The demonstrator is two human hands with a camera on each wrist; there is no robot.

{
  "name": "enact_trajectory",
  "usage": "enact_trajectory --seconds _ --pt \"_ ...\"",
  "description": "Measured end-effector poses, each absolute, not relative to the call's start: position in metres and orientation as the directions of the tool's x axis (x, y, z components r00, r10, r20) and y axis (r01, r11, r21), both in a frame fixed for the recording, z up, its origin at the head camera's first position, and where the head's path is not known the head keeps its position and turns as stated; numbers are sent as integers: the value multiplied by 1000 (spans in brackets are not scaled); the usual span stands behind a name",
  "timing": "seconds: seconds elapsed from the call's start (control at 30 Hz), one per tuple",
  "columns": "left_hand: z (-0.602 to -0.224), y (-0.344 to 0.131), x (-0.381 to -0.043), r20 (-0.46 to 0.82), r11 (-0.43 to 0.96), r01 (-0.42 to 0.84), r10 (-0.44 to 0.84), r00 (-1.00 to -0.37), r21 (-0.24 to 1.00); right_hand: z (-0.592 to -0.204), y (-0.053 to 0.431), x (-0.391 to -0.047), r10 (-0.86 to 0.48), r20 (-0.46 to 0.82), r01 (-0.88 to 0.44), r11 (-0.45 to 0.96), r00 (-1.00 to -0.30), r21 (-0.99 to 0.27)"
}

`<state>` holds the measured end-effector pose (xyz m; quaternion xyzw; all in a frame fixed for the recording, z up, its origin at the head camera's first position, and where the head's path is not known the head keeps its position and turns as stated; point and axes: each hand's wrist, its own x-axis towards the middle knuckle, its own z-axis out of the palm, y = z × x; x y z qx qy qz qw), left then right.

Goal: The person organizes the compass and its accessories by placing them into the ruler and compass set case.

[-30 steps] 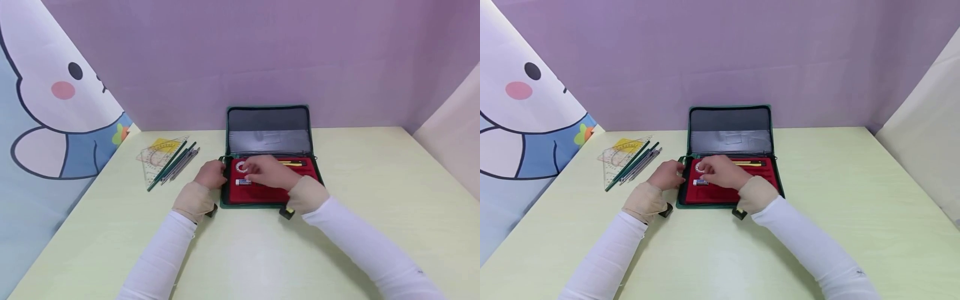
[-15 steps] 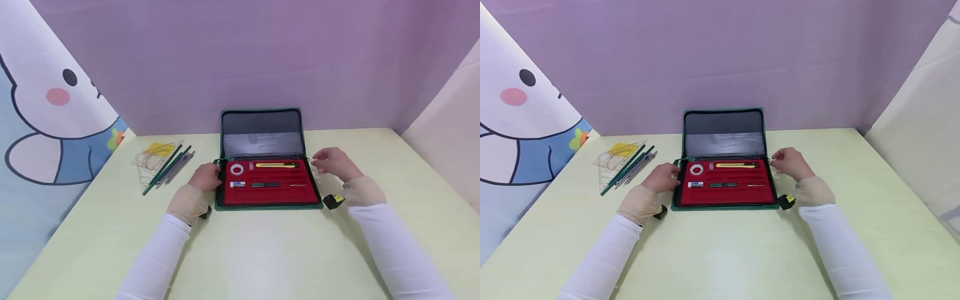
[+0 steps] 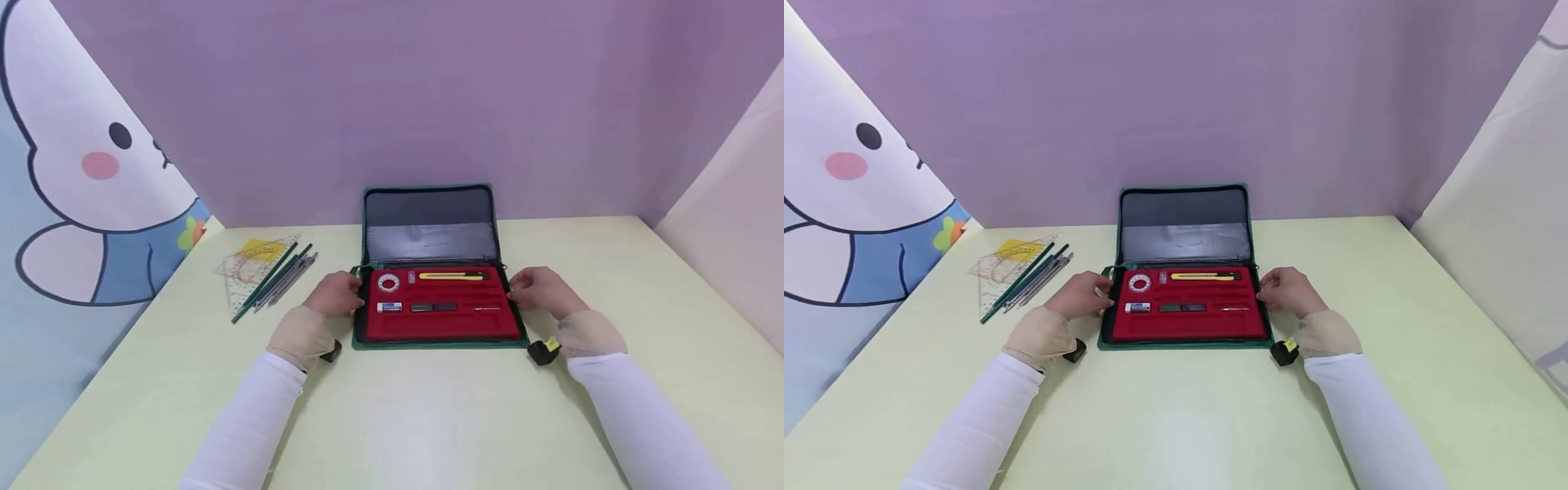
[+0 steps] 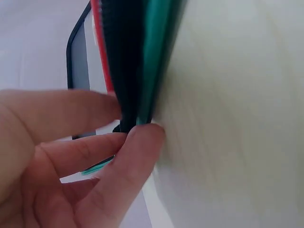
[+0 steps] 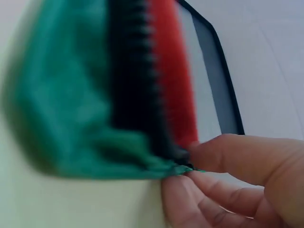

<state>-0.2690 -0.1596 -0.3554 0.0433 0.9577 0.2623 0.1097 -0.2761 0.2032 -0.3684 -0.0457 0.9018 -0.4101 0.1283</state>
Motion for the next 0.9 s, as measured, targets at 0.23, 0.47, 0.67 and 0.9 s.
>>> enact_trajectory --seconds 0.23,0.47,0.67,0.9 --pt "-352 -163 -269 -116 862 104 184 -976 497 -375 210 -266 -158 -171 13 696 -973 -718" --pt "-329 -207 -277 -95 871 68 131 -987 486 -374 206 -265 -138 -159 21 687 -978 -727" --pt "-316 -238 -294 -122 932 -19 27 -992 362 -374 206 -268 -138 -156 22 679 -978 -734" --pt "-323 -250 -310 -149 986 -67 -44 -988 155 -372 205 -272 -167 -135 -8 655 -977 -756"
